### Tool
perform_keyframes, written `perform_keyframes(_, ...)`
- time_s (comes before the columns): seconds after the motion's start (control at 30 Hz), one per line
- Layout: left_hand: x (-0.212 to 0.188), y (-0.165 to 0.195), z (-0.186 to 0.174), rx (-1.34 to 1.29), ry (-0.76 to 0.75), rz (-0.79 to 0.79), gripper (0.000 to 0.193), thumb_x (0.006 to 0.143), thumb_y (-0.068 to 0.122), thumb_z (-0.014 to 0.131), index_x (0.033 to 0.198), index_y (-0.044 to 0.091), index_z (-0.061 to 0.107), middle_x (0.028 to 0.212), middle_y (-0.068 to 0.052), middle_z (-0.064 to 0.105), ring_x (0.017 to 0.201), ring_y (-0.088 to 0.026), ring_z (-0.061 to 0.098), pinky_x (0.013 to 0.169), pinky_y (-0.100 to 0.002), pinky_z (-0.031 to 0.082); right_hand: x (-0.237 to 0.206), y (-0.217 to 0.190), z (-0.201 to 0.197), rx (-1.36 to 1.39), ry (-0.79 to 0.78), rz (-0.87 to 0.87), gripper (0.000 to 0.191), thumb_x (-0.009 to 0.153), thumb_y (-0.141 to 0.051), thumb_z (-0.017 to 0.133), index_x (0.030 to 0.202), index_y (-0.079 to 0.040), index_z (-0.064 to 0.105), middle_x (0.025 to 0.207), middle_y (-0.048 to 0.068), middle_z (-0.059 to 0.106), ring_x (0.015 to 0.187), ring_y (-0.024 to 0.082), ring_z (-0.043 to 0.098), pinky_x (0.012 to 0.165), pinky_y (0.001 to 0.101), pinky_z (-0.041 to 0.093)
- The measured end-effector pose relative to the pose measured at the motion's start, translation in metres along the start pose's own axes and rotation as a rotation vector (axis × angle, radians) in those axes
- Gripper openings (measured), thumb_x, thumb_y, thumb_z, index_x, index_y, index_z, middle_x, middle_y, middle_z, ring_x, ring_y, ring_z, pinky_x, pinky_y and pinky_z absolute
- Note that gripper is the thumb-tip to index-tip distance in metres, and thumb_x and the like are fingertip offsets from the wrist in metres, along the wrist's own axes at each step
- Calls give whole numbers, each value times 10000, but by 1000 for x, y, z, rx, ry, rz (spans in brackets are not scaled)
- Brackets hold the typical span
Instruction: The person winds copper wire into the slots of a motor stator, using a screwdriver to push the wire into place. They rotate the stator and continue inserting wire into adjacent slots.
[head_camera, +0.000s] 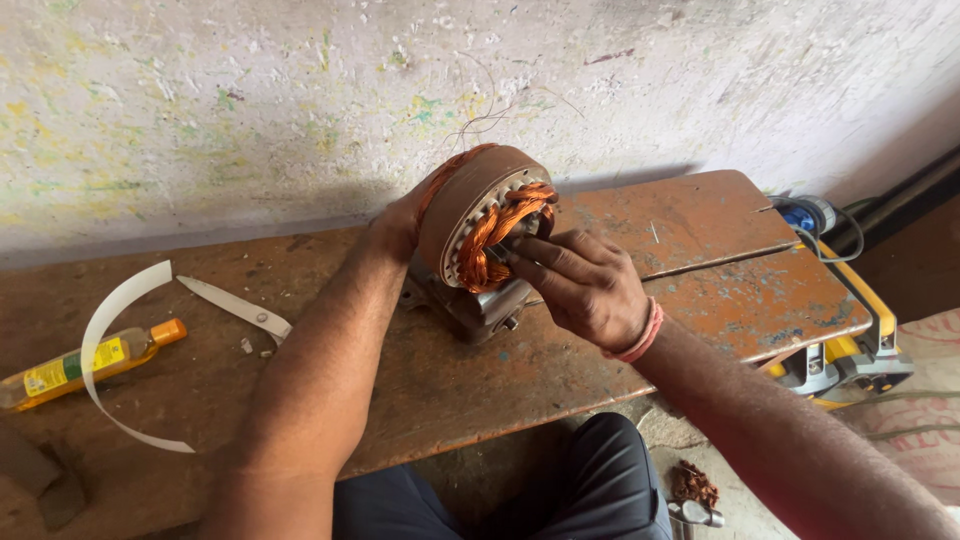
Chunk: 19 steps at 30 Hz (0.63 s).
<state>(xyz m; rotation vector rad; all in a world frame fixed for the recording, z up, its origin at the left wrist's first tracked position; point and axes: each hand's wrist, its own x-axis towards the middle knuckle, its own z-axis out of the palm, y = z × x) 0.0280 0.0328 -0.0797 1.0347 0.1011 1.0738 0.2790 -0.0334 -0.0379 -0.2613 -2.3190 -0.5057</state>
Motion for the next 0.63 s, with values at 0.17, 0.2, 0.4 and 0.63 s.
perform_keyframes(0.17,2,-1,-2,-68,8,-23,381,1095,130,512,1451,-5,525,1383,-252,632,1294,-322,632,1057,-469,584,3,5,-11,-105,-80,-93,343,820,-8,686,1158,-39,739,1210,86,741,897,195,674,767,368,540)
perform_keyframes(0.2,1,-2,-1,-77,7,-25,378,1097,132,509,1450,-4,527,1382,-250,633,1294,-319,632,1057,-468,584,4,4,-11,-119,-77,-97,344,815,-10,688,1155,-33,735,1192,90,738,880,196,668,756,369,534)
perform_keyframes(0.4,2,10,-4,318,-122,32,479,1009,111,665,1454,11,520,1390,-204,638,1301,-251,633,1105,-405,561,5,-5,-4,-161,-56,-48,298,823,5,681,1120,1,717,1112,124,725,783,197,653,684,370,511)
perform_keyframes(0.63,-12,6,-73,793,167,-119,457,1016,260,764,1252,-126,700,1126,-200,729,947,-180,622,865,-410,515,-3,-19,9,-35,-6,177,222,895,6,719,1113,-33,701,1145,110,732,769,200,692,633,357,510)
